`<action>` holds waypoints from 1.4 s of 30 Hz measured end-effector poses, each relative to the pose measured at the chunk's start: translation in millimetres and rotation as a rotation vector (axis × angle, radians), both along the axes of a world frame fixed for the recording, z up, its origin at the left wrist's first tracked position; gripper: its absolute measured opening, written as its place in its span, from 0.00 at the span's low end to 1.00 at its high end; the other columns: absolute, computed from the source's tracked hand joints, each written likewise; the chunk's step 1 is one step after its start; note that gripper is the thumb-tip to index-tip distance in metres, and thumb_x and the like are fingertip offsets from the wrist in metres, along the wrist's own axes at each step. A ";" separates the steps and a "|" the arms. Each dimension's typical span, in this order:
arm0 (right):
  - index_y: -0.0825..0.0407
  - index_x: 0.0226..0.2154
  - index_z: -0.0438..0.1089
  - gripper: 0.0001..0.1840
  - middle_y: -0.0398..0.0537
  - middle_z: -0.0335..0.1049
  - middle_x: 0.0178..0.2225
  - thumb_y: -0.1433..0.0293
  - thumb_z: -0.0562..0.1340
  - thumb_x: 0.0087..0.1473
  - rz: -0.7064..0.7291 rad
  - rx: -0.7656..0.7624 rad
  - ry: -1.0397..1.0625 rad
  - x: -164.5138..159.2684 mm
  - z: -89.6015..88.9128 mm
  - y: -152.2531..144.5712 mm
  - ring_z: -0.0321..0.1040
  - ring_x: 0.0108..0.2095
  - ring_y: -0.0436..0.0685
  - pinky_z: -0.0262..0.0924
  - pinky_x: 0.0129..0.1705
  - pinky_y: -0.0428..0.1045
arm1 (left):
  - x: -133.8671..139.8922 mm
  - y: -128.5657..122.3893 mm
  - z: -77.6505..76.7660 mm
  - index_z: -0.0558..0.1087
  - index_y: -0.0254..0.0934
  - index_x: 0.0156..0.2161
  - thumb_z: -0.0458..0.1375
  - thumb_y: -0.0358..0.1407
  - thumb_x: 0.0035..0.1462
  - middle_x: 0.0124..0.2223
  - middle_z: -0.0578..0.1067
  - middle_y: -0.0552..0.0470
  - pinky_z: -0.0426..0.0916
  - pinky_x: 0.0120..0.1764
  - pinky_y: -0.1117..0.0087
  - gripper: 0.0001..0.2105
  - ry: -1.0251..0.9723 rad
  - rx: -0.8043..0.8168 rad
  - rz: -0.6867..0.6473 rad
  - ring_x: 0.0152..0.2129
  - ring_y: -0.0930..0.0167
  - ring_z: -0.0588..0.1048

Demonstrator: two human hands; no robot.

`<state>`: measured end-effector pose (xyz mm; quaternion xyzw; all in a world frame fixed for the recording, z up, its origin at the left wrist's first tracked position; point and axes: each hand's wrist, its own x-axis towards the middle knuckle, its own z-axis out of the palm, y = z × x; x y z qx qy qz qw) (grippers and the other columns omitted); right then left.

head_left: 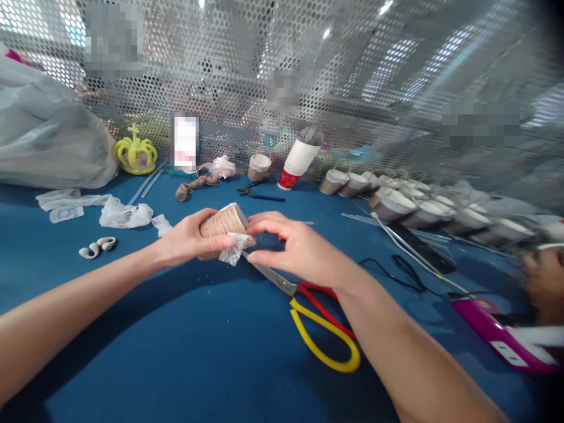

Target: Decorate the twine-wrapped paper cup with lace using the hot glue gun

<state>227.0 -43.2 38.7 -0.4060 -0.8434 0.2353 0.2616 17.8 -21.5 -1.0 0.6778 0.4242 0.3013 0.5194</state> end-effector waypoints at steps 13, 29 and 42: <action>0.55 0.24 0.70 0.07 0.52 0.74 0.26 0.69 0.61 0.48 -0.681 -0.117 -0.580 64.6 -22.2 60.0 0.70 0.30 0.58 0.56 0.29 0.47 | 0.4 -0.5 1.8 0.65 0.34 0.43 0.60 0.54 0.41 0.29 0.69 0.54 0.62 0.22 0.75 0.28 0.040 -0.022 0.009 0.22 0.73 0.67; 0.55 0.20 0.65 0.10 0.40 0.64 0.16 0.72 0.58 0.51 -0.636 -0.406 -0.213 58.5 -50.5 44.5 0.63 0.20 0.49 0.56 0.22 0.44 | -3.6 2.5 0.4 0.63 0.36 0.49 0.60 0.55 0.38 0.38 0.74 0.49 0.65 0.32 0.68 0.35 0.498 0.324 -0.007 0.32 0.64 0.73; 0.55 0.27 0.66 0.11 0.40 0.62 0.17 0.63 0.61 0.46 -0.384 -0.495 0.388 33.2 -16.4 -5.3 0.58 0.19 0.47 0.55 0.21 0.43 | -6.7 6.7 2.4 0.66 0.35 0.43 0.53 0.61 0.41 0.30 0.73 0.51 0.59 0.26 0.73 0.32 0.621 0.280 -0.120 0.26 0.67 0.72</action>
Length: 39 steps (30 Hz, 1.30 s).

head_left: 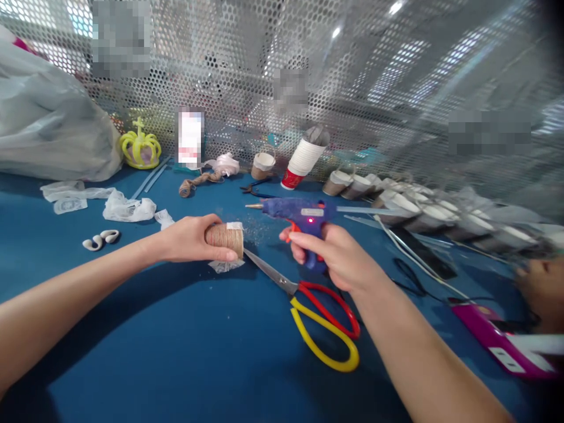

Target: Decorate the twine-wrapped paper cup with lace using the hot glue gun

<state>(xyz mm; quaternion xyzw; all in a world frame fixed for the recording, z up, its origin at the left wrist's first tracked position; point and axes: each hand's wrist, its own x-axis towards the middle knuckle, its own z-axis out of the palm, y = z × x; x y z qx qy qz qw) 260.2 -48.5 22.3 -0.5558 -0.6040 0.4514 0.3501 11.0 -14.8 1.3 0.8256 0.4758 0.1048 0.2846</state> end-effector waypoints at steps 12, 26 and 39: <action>0.52 0.22 0.67 0.09 0.38 0.60 0.12 0.64 0.61 0.47 -0.008 0.139 -0.287 -18.1 0.9 -27.6 0.59 0.15 0.49 0.59 0.19 0.45 | -0.6 6.5 -5.5 0.67 0.37 0.37 0.54 0.61 0.40 0.26 0.71 0.54 0.58 0.22 0.74 0.29 -0.031 -0.150 0.031 0.23 0.70 0.70; 0.49 0.17 0.63 0.13 0.39 0.60 0.11 0.63 0.60 0.48 -0.044 0.240 -0.453 -17.1 -7.9 -22.3 0.59 0.14 0.50 0.59 0.21 0.46 | 1.4 0.7 -4.4 0.67 0.37 0.43 0.55 0.61 0.39 0.30 0.73 0.52 0.60 0.25 0.73 0.32 -0.028 -0.011 0.027 0.26 0.67 0.72; 0.50 0.20 0.64 0.12 0.39 0.58 0.11 0.60 0.60 0.48 -0.086 0.173 -0.295 -16.3 -4.0 -23.6 0.62 0.16 0.51 0.62 0.23 0.47 | 0.0 -1.0 -7.5 0.58 0.41 0.57 0.50 0.60 0.46 0.41 0.76 0.46 0.65 0.34 0.65 0.37 0.064 0.259 -0.027 0.36 0.58 0.75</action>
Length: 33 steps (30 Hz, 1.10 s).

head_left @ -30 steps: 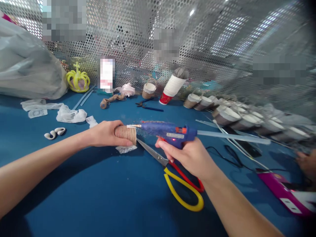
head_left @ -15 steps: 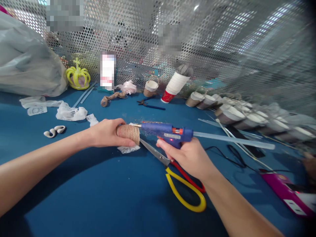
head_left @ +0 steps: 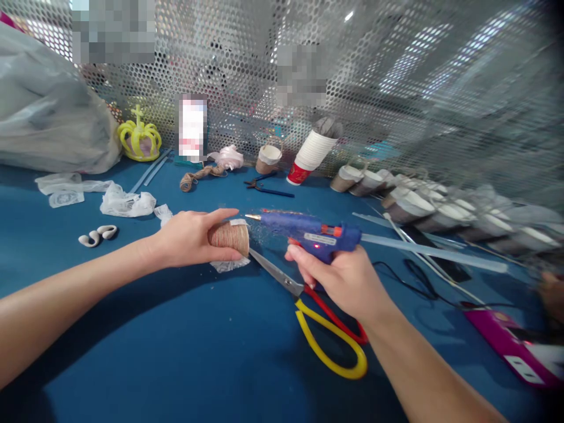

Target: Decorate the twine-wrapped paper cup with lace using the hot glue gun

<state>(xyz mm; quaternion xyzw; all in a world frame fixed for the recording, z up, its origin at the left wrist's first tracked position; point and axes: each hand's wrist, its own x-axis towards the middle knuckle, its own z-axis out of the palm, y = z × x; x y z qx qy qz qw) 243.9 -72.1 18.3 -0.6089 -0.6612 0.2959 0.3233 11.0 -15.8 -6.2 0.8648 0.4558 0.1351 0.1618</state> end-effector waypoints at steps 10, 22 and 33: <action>0.51 0.21 0.66 0.14 0.38 0.57 0.11 0.60 0.59 0.49 0.075 -0.056 0.015 6.6 3.0 1.3 0.57 0.14 0.48 0.59 0.20 0.46 | 1.5 -0.1 -1.7 0.58 0.37 0.45 0.54 0.58 0.46 0.30 0.72 0.52 0.62 0.26 0.72 0.29 -0.169 0.002 0.024 0.23 0.68 0.72; 0.50 0.13 0.60 0.19 0.41 0.58 0.10 0.60 0.58 0.49 0.048 -0.040 -0.038 2.9 1.9 2.0 0.64 0.18 0.52 0.62 0.23 0.46 | 1.7 -5.5 -0.2 0.58 0.39 0.45 0.52 0.56 0.50 0.30 0.70 0.54 0.62 0.26 0.73 0.25 -0.148 0.110 -0.099 0.23 0.71 0.71; 0.53 0.21 0.67 0.13 0.38 0.58 0.10 0.62 0.58 0.49 0.011 -0.077 -0.012 2.5 1.5 3.2 0.58 0.14 0.48 0.59 0.20 0.45 | -0.2 -2.7 -4.1 0.61 0.37 0.48 0.51 0.54 0.52 0.39 0.70 0.48 0.64 0.31 0.71 0.25 -0.109 0.289 -0.184 0.29 0.68 0.72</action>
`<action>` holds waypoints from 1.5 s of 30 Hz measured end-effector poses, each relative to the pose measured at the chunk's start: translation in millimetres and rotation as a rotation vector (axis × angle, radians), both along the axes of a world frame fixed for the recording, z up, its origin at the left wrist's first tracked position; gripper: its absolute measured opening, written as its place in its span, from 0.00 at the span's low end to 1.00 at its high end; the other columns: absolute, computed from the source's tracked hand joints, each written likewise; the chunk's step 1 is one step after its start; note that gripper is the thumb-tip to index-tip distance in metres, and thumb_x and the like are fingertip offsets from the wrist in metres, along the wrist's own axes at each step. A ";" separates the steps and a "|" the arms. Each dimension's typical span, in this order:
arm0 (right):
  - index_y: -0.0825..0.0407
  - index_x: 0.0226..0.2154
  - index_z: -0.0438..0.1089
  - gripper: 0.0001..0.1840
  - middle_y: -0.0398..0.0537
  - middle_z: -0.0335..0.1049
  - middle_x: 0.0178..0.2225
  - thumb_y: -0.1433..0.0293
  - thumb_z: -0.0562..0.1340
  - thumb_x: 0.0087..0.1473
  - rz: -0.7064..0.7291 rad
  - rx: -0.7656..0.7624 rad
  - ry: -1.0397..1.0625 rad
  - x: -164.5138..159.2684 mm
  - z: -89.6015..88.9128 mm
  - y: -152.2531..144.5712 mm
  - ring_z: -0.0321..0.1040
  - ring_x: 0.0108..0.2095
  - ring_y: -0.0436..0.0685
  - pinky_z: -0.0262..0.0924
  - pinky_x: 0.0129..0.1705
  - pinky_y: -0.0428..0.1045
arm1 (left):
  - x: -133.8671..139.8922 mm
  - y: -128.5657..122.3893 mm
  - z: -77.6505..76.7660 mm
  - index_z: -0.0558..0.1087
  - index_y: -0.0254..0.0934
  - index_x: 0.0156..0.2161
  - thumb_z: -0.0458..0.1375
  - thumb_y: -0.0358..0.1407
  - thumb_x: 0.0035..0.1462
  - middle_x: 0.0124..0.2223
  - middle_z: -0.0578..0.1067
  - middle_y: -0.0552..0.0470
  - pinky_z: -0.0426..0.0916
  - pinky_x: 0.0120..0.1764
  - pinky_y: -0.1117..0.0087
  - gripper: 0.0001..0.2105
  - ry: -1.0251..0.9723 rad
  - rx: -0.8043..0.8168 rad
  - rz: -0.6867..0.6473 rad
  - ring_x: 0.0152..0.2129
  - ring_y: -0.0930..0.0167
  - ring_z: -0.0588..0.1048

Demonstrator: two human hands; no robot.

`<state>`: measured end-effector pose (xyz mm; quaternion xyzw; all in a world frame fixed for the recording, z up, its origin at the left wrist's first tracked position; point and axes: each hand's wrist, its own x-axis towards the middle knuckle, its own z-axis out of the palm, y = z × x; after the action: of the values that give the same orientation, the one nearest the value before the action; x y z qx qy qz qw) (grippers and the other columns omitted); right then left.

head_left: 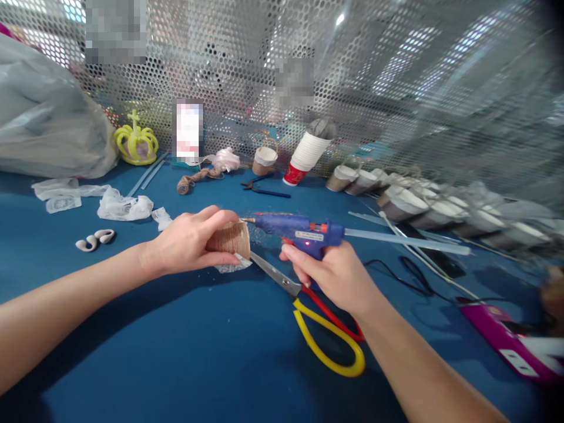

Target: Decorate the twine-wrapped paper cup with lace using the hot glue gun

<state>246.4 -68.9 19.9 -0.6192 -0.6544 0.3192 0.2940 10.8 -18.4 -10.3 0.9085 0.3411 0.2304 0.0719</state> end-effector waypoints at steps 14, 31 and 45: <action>0.53 0.22 0.65 0.13 0.38 0.57 0.11 0.61 0.58 0.51 0.063 0.059 0.037 3.3 1.9 -2.4 0.59 0.15 0.48 0.59 0.20 0.45 | -1.0 2.9 -2.4 0.64 0.34 0.46 0.50 0.55 0.51 0.39 0.71 0.46 0.66 0.30 0.69 0.26 0.043 0.064 0.030 0.30 0.66 0.74; 0.49 0.13 0.56 0.19 0.42 0.58 0.11 0.62 0.58 0.50 0.059 0.059 -0.049 -5.0 0.7 -5.8 0.68 0.21 0.54 0.62 0.21 0.46 | 1.6 0.1 -5.0 0.65 0.34 0.44 0.51 0.56 0.51 0.39 0.72 0.46 0.68 0.29 0.67 0.27 0.087 0.181 0.070 0.29 0.66 0.75; 0.49 0.12 0.56 0.20 0.41 0.58 0.10 0.62 0.58 0.50 0.027 0.065 -0.085 -2.1 2.6 -4.9 0.69 0.21 0.54 0.63 0.22 0.45 | 0.9 0.5 -3.9 0.65 0.33 0.43 0.51 0.55 0.50 0.38 0.72 0.46 0.67 0.28 0.69 0.26 0.081 0.223 0.084 0.28 0.66 0.74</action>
<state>244.3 -73.8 22.5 -0.6134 -0.6847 0.2750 0.2816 11.7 -17.9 -14.3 0.9043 0.3539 0.2328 -0.0533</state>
